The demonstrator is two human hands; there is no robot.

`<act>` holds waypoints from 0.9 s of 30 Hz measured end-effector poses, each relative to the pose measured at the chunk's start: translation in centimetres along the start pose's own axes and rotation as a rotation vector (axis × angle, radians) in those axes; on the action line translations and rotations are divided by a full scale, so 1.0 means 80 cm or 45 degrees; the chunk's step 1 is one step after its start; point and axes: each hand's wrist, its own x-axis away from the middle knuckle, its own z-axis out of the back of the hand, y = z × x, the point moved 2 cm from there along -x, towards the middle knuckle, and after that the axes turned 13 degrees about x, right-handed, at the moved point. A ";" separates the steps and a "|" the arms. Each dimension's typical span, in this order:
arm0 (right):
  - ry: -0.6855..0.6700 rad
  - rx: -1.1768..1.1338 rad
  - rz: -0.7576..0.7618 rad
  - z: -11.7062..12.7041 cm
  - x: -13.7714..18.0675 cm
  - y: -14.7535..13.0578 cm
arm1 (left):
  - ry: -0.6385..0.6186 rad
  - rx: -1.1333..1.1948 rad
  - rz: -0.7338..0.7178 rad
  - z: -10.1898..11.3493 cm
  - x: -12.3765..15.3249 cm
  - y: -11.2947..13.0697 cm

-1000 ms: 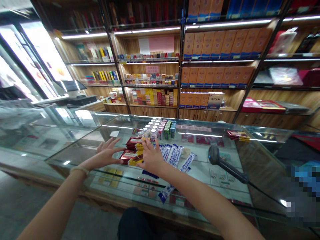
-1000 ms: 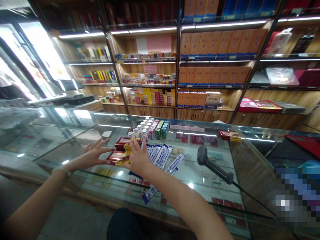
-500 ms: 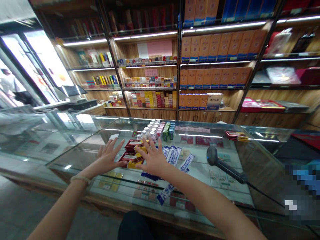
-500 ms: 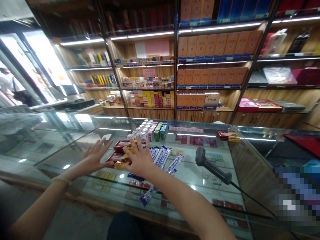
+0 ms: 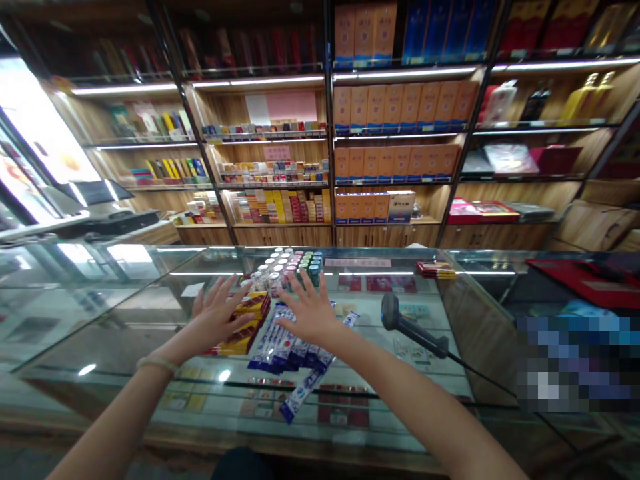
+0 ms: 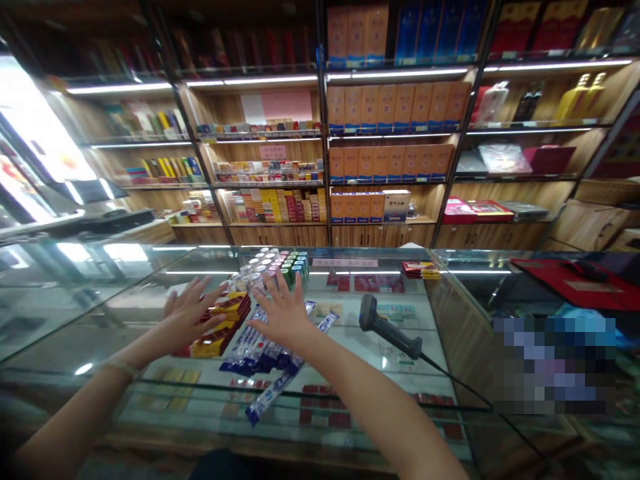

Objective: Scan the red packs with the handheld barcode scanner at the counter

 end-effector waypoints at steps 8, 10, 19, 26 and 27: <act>0.026 0.156 -0.194 0.027 0.055 0.107 | -0.044 0.070 -0.183 -0.026 -0.053 0.098; 0.022 0.200 -0.254 0.030 0.074 0.134 | -0.029 0.076 -0.205 -0.033 -0.066 0.124; -0.039 0.363 -0.539 0.046 0.163 0.231 | 0.061 0.080 -0.362 -0.077 -0.120 0.212; -0.033 0.473 -0.710 0.052 0.214 0.303 | 0.074 0.147 -0.425 -0.108 -0.160 0.285; -0.038 0.493 -0.735 0.054 0.222 0.315 | 0.083 0.164 -0.442 -0.111 -0.166 0.300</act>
